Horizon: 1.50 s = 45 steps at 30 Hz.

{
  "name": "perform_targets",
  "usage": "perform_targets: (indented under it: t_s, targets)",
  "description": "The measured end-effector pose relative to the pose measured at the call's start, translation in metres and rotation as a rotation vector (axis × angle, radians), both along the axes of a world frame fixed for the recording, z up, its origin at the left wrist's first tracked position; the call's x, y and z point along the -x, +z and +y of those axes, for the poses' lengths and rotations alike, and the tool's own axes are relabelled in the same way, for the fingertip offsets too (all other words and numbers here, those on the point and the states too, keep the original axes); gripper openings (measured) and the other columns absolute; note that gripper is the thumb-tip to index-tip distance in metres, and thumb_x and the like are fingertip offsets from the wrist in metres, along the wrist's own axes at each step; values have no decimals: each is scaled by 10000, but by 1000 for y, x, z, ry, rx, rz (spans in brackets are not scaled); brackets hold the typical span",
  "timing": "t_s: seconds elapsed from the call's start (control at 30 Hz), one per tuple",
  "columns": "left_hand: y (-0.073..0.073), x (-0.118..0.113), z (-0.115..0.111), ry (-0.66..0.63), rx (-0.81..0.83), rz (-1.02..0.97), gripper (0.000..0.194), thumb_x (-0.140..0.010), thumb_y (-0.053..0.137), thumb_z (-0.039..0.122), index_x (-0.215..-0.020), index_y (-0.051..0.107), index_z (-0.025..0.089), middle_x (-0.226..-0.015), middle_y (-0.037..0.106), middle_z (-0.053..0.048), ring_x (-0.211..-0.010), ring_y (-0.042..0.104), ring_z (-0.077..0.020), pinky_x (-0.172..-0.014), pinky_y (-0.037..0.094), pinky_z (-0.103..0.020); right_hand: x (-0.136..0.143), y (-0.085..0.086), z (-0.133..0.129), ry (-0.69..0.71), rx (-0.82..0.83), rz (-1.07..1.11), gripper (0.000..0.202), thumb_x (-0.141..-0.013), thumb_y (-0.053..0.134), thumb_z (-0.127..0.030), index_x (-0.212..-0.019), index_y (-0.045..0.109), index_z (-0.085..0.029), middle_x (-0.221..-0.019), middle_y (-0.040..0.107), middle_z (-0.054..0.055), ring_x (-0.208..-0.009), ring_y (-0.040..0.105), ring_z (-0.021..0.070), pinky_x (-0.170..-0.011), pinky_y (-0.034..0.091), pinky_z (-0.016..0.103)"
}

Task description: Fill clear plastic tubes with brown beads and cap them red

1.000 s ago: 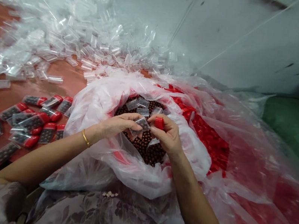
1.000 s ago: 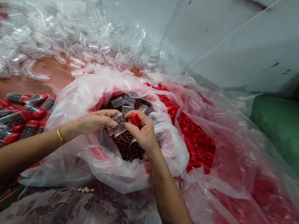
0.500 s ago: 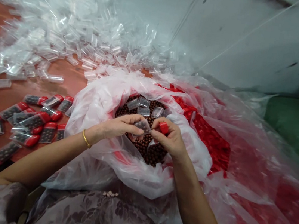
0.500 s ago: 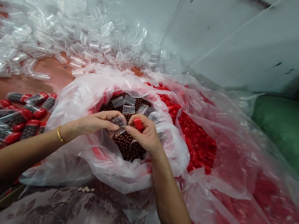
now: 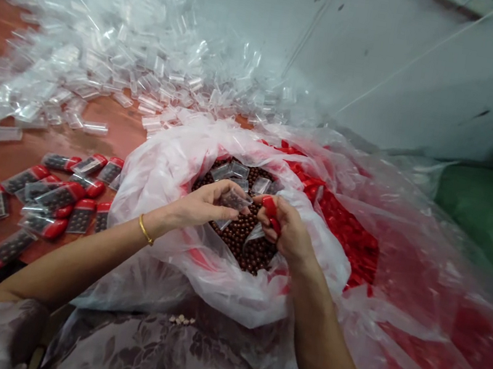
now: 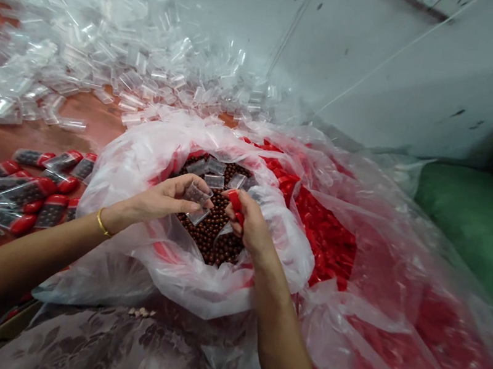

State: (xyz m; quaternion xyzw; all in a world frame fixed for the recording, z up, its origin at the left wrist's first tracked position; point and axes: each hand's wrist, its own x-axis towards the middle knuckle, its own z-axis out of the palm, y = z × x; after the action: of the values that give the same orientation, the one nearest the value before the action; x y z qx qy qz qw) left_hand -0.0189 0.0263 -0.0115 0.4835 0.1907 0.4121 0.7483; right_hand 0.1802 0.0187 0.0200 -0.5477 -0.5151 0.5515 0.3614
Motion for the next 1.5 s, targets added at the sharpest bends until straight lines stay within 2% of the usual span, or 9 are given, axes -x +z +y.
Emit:
perform_targets:
  t_s: [0.3, 0.43, 0.6, 0.77, 0.97, 1.1, 1.27, 1.37, 1.5]
  targets:
    - [7, -1, -6, -15, -95, 233, 379, -735, 738, 391, -928, 540, 131, -776, 578, 9, -633, 508, -78, -582, 408, -222, 12, 3, -14, 43, -270, -116, 289, -865, 536, -480, -996, 513, -223, -673, 614, -36, -444, 466, 85, -424, 364, 210]
    - [5, -1, -7, -39, -104, 253, 393, -751, 697, 436, -933, 499, 148, -746, 509, 39, -579, 485, -68, -558, 430, -228, 15, 0, -18, 78, -562, -396, 352, -950, 438, -438, -1185, 592, -226, -1033, 685, 65, -823, 636, 166, -729, 520, 308]
    - [2, -2, -7, 39, -209, 306, 311, -808, 624, 414, -890, 474, 155, -694, 454, 51, -570, 429, -69, -538, 364, -219, 18, -5, -21, 191, -705, -528, 443, -982, 356, -375, -1373, 515, -238, -1241, 638, 103, -1164, 582, 235, -1004, 461, 415]
    - [3, 1, -10, 199, -360, 455, 225, -829, 581, 359, -857, 499, 152, -751, 485, 17, -682, 432, -110, -607, 363, -240, 15, -11, -22, 299, -811, -693, 539, -964, 376, -291, -1498, 340, -232, -1236, 633, 116, -1117, 614, 235, -959, 504, 407]
    - [3, 4, -11, 149, -464, 563, 206, -833, 555, 353, -814, 500, 155, -736, 508, 15, -663, 434, -120, -615, 347, -251, 6, -11, -22, 400, -946, -846, 554, -916, 399, -201, -1467, 401, -151, -1033, 713, 128, -876, 689, 239, -769, 564, 364]
    - [6, 3, -10, 96, -498, 573, 258, -824, 582, 395, -849, 544, 141, -768, 556, 3, -684, 468, -127, -646, 368, -250, 3, 1, -19, 414, -868, -768, 438, -906, 446, -290, -1299, 600, -172, -887, 731, 100, -776, 689, 229, -698, 555, 348]
    - [11, 1, -12, 4, -475, 665, 371, -759, 670, 502, -751, 553, 149, -665, 517, 34, -608, 439, -107, -562, 306, -229, 29, 4, -5, 27, -562, -253, 589, -938, 288, -599, -950, 717, -197, -694, 634, 49, -542, 571, 147, -530, 483, 288]
    - [14, 1, -15, -4, -526, 758, 333, -782, 651, 463, -717, 552, 151, -636, 516, 28, -581, 436, -108, -551, 295, -234, 49, -3, 5, -5, -293, 2, 724, -919, 138, -666, -1202, 620, -205, -882, 643, 60, -603, 592, 132, -572, 513, 276]
    - [15, -2, -18, 40, -681, 916, 258, -793, 639, 402, -764, 589, 150, -692, 594, -25, -610, 494, -146, -591, 357, -257, 60, -11, 9, 178, -146, -63, 844, -901, 34, -690, -1518, 268, -164, -1310, 553, 123, -1143, 595, 190, -1038, 445, 343]
